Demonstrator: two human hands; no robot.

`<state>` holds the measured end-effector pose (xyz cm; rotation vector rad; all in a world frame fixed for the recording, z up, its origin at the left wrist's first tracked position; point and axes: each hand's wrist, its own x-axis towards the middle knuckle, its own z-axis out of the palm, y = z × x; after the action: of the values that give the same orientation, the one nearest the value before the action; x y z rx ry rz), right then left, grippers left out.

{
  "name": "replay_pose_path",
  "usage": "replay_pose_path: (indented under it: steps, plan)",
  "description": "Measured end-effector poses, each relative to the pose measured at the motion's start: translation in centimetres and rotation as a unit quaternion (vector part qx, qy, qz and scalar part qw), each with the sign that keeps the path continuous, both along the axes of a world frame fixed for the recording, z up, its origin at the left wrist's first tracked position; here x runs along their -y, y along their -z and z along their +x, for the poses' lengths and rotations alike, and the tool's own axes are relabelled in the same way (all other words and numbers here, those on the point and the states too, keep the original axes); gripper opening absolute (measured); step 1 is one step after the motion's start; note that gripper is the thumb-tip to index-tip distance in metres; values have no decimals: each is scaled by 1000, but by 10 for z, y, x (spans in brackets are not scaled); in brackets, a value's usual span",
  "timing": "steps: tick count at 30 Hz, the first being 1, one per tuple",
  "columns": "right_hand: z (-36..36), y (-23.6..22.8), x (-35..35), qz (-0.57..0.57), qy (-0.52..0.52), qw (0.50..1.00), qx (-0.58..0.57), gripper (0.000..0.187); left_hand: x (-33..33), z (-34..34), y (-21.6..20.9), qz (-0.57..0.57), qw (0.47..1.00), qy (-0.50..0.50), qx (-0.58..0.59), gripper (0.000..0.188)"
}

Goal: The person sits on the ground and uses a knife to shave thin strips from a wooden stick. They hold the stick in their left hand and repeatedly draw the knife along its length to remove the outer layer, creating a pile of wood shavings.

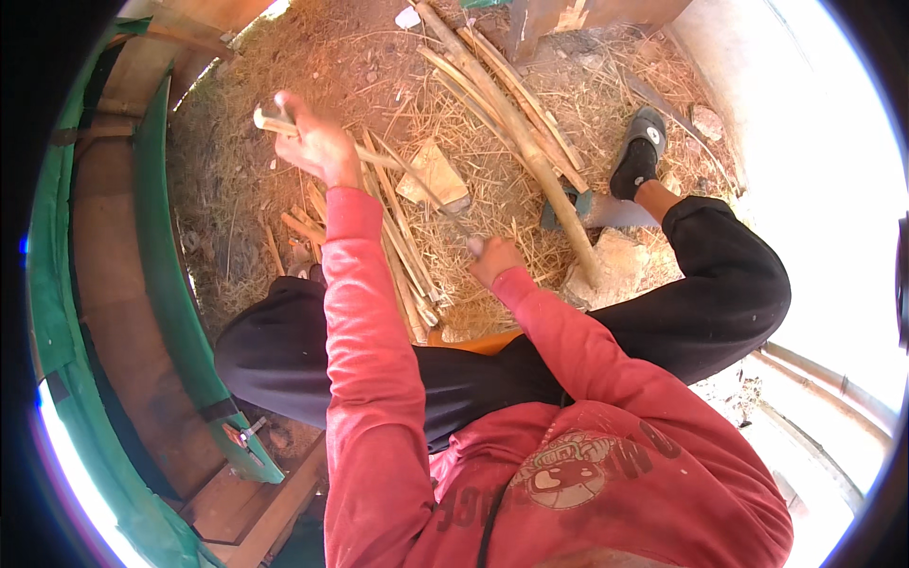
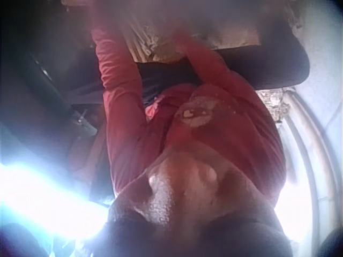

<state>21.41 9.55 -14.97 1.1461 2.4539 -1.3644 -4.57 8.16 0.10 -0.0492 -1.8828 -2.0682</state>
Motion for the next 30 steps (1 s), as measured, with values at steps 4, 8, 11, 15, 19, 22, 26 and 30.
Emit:
replay_pose_path:
  steps: [4, 8, 11, 15, 19, 22, 26, 30]
  plan:
    - [-2, 32, -16, 33, -51, 995, 79, 27, -2, 9, -8, -16, 1000, -6, -17, 51]
    - [-11, -10, -5, -93, 49, 994, -18, 26, 1, 10, -11, 12, 1000, 24, -3, 52]
    - [-8, -44, 6, -135, 75, 978, -137, 24, 3, 15, -12, 24, 999, 21, -9, 53]
    - [4, -1, 22, -33, 10, 999, 14, 25, 2, 14, -21, -15, 998, -58, -2, 53]
    - [2, 0, 16, -17, 22, 1000, 13, 30, 33, -9, -1, 26, 996, -82, -23, 54]
    - [-10, -32, 10, -106, 86, 986, -95, 26, 36, -5, -7, 59, 994, -93, 15, 54]
    - [-6, 7, 23, -109, 63, 992, -27, 25, 40, -6, -9, 87, 994, -56, 19, 51]
    - [-10, -5, 21, -76, 23, 997, -23, 25, 37, -7, -15, 64, 989, -128, 42, 49]
